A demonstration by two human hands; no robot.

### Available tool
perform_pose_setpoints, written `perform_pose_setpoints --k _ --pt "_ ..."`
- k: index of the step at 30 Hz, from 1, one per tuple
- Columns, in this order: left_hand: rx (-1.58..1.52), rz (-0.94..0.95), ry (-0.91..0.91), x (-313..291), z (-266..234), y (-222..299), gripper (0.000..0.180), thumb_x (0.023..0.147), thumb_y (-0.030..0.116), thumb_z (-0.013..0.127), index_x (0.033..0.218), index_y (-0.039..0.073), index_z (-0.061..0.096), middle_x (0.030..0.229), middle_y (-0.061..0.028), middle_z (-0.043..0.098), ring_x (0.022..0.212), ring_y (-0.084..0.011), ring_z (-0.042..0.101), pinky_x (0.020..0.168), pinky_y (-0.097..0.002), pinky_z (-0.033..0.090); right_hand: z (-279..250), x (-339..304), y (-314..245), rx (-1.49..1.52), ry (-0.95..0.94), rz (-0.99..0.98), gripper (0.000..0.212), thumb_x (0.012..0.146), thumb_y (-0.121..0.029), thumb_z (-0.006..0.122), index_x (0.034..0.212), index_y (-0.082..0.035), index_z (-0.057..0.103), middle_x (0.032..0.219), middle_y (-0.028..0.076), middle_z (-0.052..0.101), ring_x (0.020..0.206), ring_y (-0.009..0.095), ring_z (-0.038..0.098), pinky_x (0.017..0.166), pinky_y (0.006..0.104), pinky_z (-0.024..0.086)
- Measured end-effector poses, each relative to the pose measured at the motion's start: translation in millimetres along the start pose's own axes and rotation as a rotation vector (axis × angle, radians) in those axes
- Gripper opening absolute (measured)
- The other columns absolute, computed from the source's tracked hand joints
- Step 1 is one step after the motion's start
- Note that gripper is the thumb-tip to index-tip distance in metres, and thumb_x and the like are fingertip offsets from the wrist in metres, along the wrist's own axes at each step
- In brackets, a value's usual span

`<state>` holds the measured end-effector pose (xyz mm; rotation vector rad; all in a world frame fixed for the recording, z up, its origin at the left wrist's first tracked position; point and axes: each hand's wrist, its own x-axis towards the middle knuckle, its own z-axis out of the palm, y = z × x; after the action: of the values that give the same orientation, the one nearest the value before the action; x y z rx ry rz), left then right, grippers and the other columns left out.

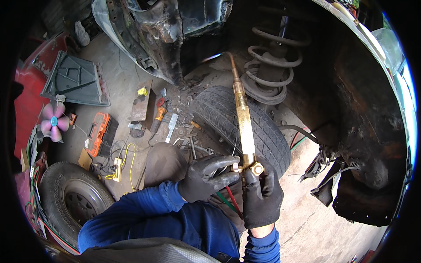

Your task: The person uses a welding torch to heat and weld sections of a car's front frame and suspension area. They repeatedly apply heat, insert a welding rod, and use a hammer to adjust the metal. The work is performed in a cluttered auto repair shop with tools and parts visible on the floor.

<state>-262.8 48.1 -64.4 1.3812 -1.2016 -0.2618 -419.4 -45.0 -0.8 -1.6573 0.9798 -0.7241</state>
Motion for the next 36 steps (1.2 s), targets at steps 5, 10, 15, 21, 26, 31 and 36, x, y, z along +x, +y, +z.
perform_pose_setpoints --k 5,10,15,21,26,31,36 --pt "0.009 0.014 0.005 0.0 -0.4 -0.5 0.044 0.092 0.012 0.091 0.132 0.000 0.075 0.125 -0.0182 0.080 0.112 -0.0307 0.080 0.096 -0.0398 0.065 1.0 0.0 -1.1 -0.021 0.003 -0.044 0.031 0.111 -0.018 0.071 0.137 -0.001 0.073 0.117 0.014 0.081 0.107 0.019 0.075 0.095 0.0354 0.059" --pt "0.038 0.041 -0.002 3.4 -1.9 0.1 0.042 0.093 0.011 0.090 0.131 0.000 0.076 0.125 -0.0175 0.080 0.114 -0.0311 0.080 0.098 -0.0413 0.064 2.3 1.6 -0.4 -0.020 -0.007 -0.025 0.030 0.111 -0.016 0.071 0.137 -0.001 0.073 0.119 0.015 0.080 0.109 0.021 0.076 0.096 0.0363 0.060" --pt "-0.034 -0.074 -0.010 3.6 -8.5 1.5 0.034 0.100 0.008 0.081 0.133 0.000 0.076 0.123 -0.0160 0.080 0.112 -0.0272 0.079 0.096 -0.0392 0.063 3.9 3.4 4.0 -0.030 -0.015 -0.014 0.030 0.110 -0.014 0.070 0.137 0.000 0.072 0.118 0.012 0.079 0.105 0.018 0.073 0.093 0.0337 0.058" --pt "-0.086 -0.041 -0.009 24.0 -48.3 -5.5 0.039 0.120 0.023 0.052 0.146 -0.003 0.067 0.127 -0.0137 0.080 0.079 -0.0128 0.070 0.072 -0.0318 0.059 0.5 11.3 -4.0 -0.003 -0.027 -0.053 0.031 0.111 -0.017 0.069 0.138 -0.001 0.071 0.113 0.006 0.077 0.098 0.011 0.069 0.086 0.0279 0.057" --pt "0.098 0.101 0.067 79.1 -90.1 -11.1 0.047 0.120 0.021 0.050 0.161 -0.001 0.053 0.130 -0.0141 0.080 0.079 -0.0129 0.070 0.074 -0.0311 0.059 -6.4 27.5 -30.1 0.071 0.034 -0.151 0.037 0.110 -0.019 0.072 0.140 0.001 0.071 0.124 0.015 0.079 0.106 0.019 0.076 0.096 0.0359 0.060" --pt "0.232 0.200 0.061 149.5 -110.6 -12.9 0.051 0.119 0.020 0.052 0.167 0.003 0.048 0.136 -0.0127 0.079 0.081 -0.0147 0.072 0.077 -0.0313 0.061 -0.3 52.2 -55.4 -0.029 0.099 -0.223 0.033 0.109 -0.015 0.071 0.138 0.002 0.071 0.124 0.013 0.078 0.113 0.019 0.073 0.102 0.0353 0.058" --pt "0.296 0.125 0.020 195.1 -128.9 -17.6 0.050 0.118 0.023 0.053 0.164 0.004 0.051 0.139 -0.0103 0.079 0.082 -0.0156 0.074 0.079 -0.0329 0.062 9.2 73.3 -72.2 -0.095 0.145 -0.300 0.031 0.109 -0.013 0.071 0.138 -0.001 0.073 0.123 0.012 0.079 0.111 0.017 0.074 0.100 0.0342 0.058"
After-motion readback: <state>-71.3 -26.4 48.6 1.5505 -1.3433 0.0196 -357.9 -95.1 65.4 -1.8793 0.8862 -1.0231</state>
